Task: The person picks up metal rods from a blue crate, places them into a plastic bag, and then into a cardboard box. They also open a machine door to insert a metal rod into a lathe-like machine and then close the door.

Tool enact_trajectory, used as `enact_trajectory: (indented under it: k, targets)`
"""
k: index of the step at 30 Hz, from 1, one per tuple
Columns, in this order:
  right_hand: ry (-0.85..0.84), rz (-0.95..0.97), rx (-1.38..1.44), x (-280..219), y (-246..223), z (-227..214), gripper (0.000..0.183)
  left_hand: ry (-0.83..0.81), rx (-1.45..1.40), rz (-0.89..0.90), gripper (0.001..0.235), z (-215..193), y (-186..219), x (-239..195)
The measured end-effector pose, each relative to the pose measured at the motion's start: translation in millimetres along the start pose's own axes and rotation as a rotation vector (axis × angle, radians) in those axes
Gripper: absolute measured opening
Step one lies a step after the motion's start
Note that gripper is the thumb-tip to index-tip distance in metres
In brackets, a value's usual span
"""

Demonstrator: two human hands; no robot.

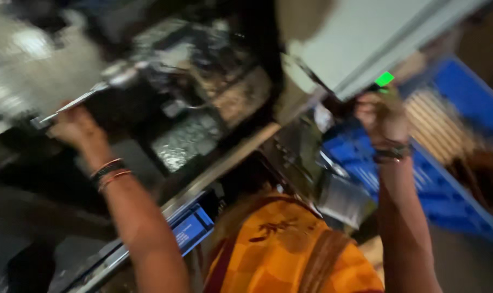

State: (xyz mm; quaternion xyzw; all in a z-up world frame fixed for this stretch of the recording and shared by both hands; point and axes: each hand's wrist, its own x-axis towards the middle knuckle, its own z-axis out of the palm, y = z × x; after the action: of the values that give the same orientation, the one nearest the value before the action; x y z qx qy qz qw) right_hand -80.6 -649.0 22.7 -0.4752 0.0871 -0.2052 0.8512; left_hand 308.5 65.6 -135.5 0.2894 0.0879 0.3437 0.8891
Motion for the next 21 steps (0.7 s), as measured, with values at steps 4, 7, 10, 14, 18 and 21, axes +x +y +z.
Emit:
enact_trajectory:
  k: [4, 7, 10, 14, 18, 21]
  targets:
    - [0.070, 0.275, -0.366, -23.5, 82.0, -72.7, 0.034, -0.059, 0.125, 0.001, 0.027, 0.5, 15.8, -36.0]
    - [-0.171, 0.318, -0.812, -57.5, 163.2, -124.1, 0.062, -0.486, 0.424, 0.085, 0.023, 1.7, 18.5, -111.3]
    - [-0.268, 0.178, -1.462, -80.9, 223.6, -163.0, 0.072, -0.654, 0.716, 0.087, 0.024, 25.6, 5.7, -190.2]
    - [-0.318, -0.187, -1.649, -92.1, 272.7, -174.2, 0.073, -1.128, 1.262, 0.070, 0.029, 51.6, -24.1, -319.7]
    - [-0.445, 0.046, -1.752, -75.9, 298.9, -144.7, 0.055, -1.696, 1.364, -0.036, 0.028, 70.7, -56.1, -426.7]
    - [-0.531, 0.213, -1.808, -64.9, 295.5, -125.8, 0.041, -1.802, 1.429, -0.390, 0.034, 70.7, -81.8, -490.5]
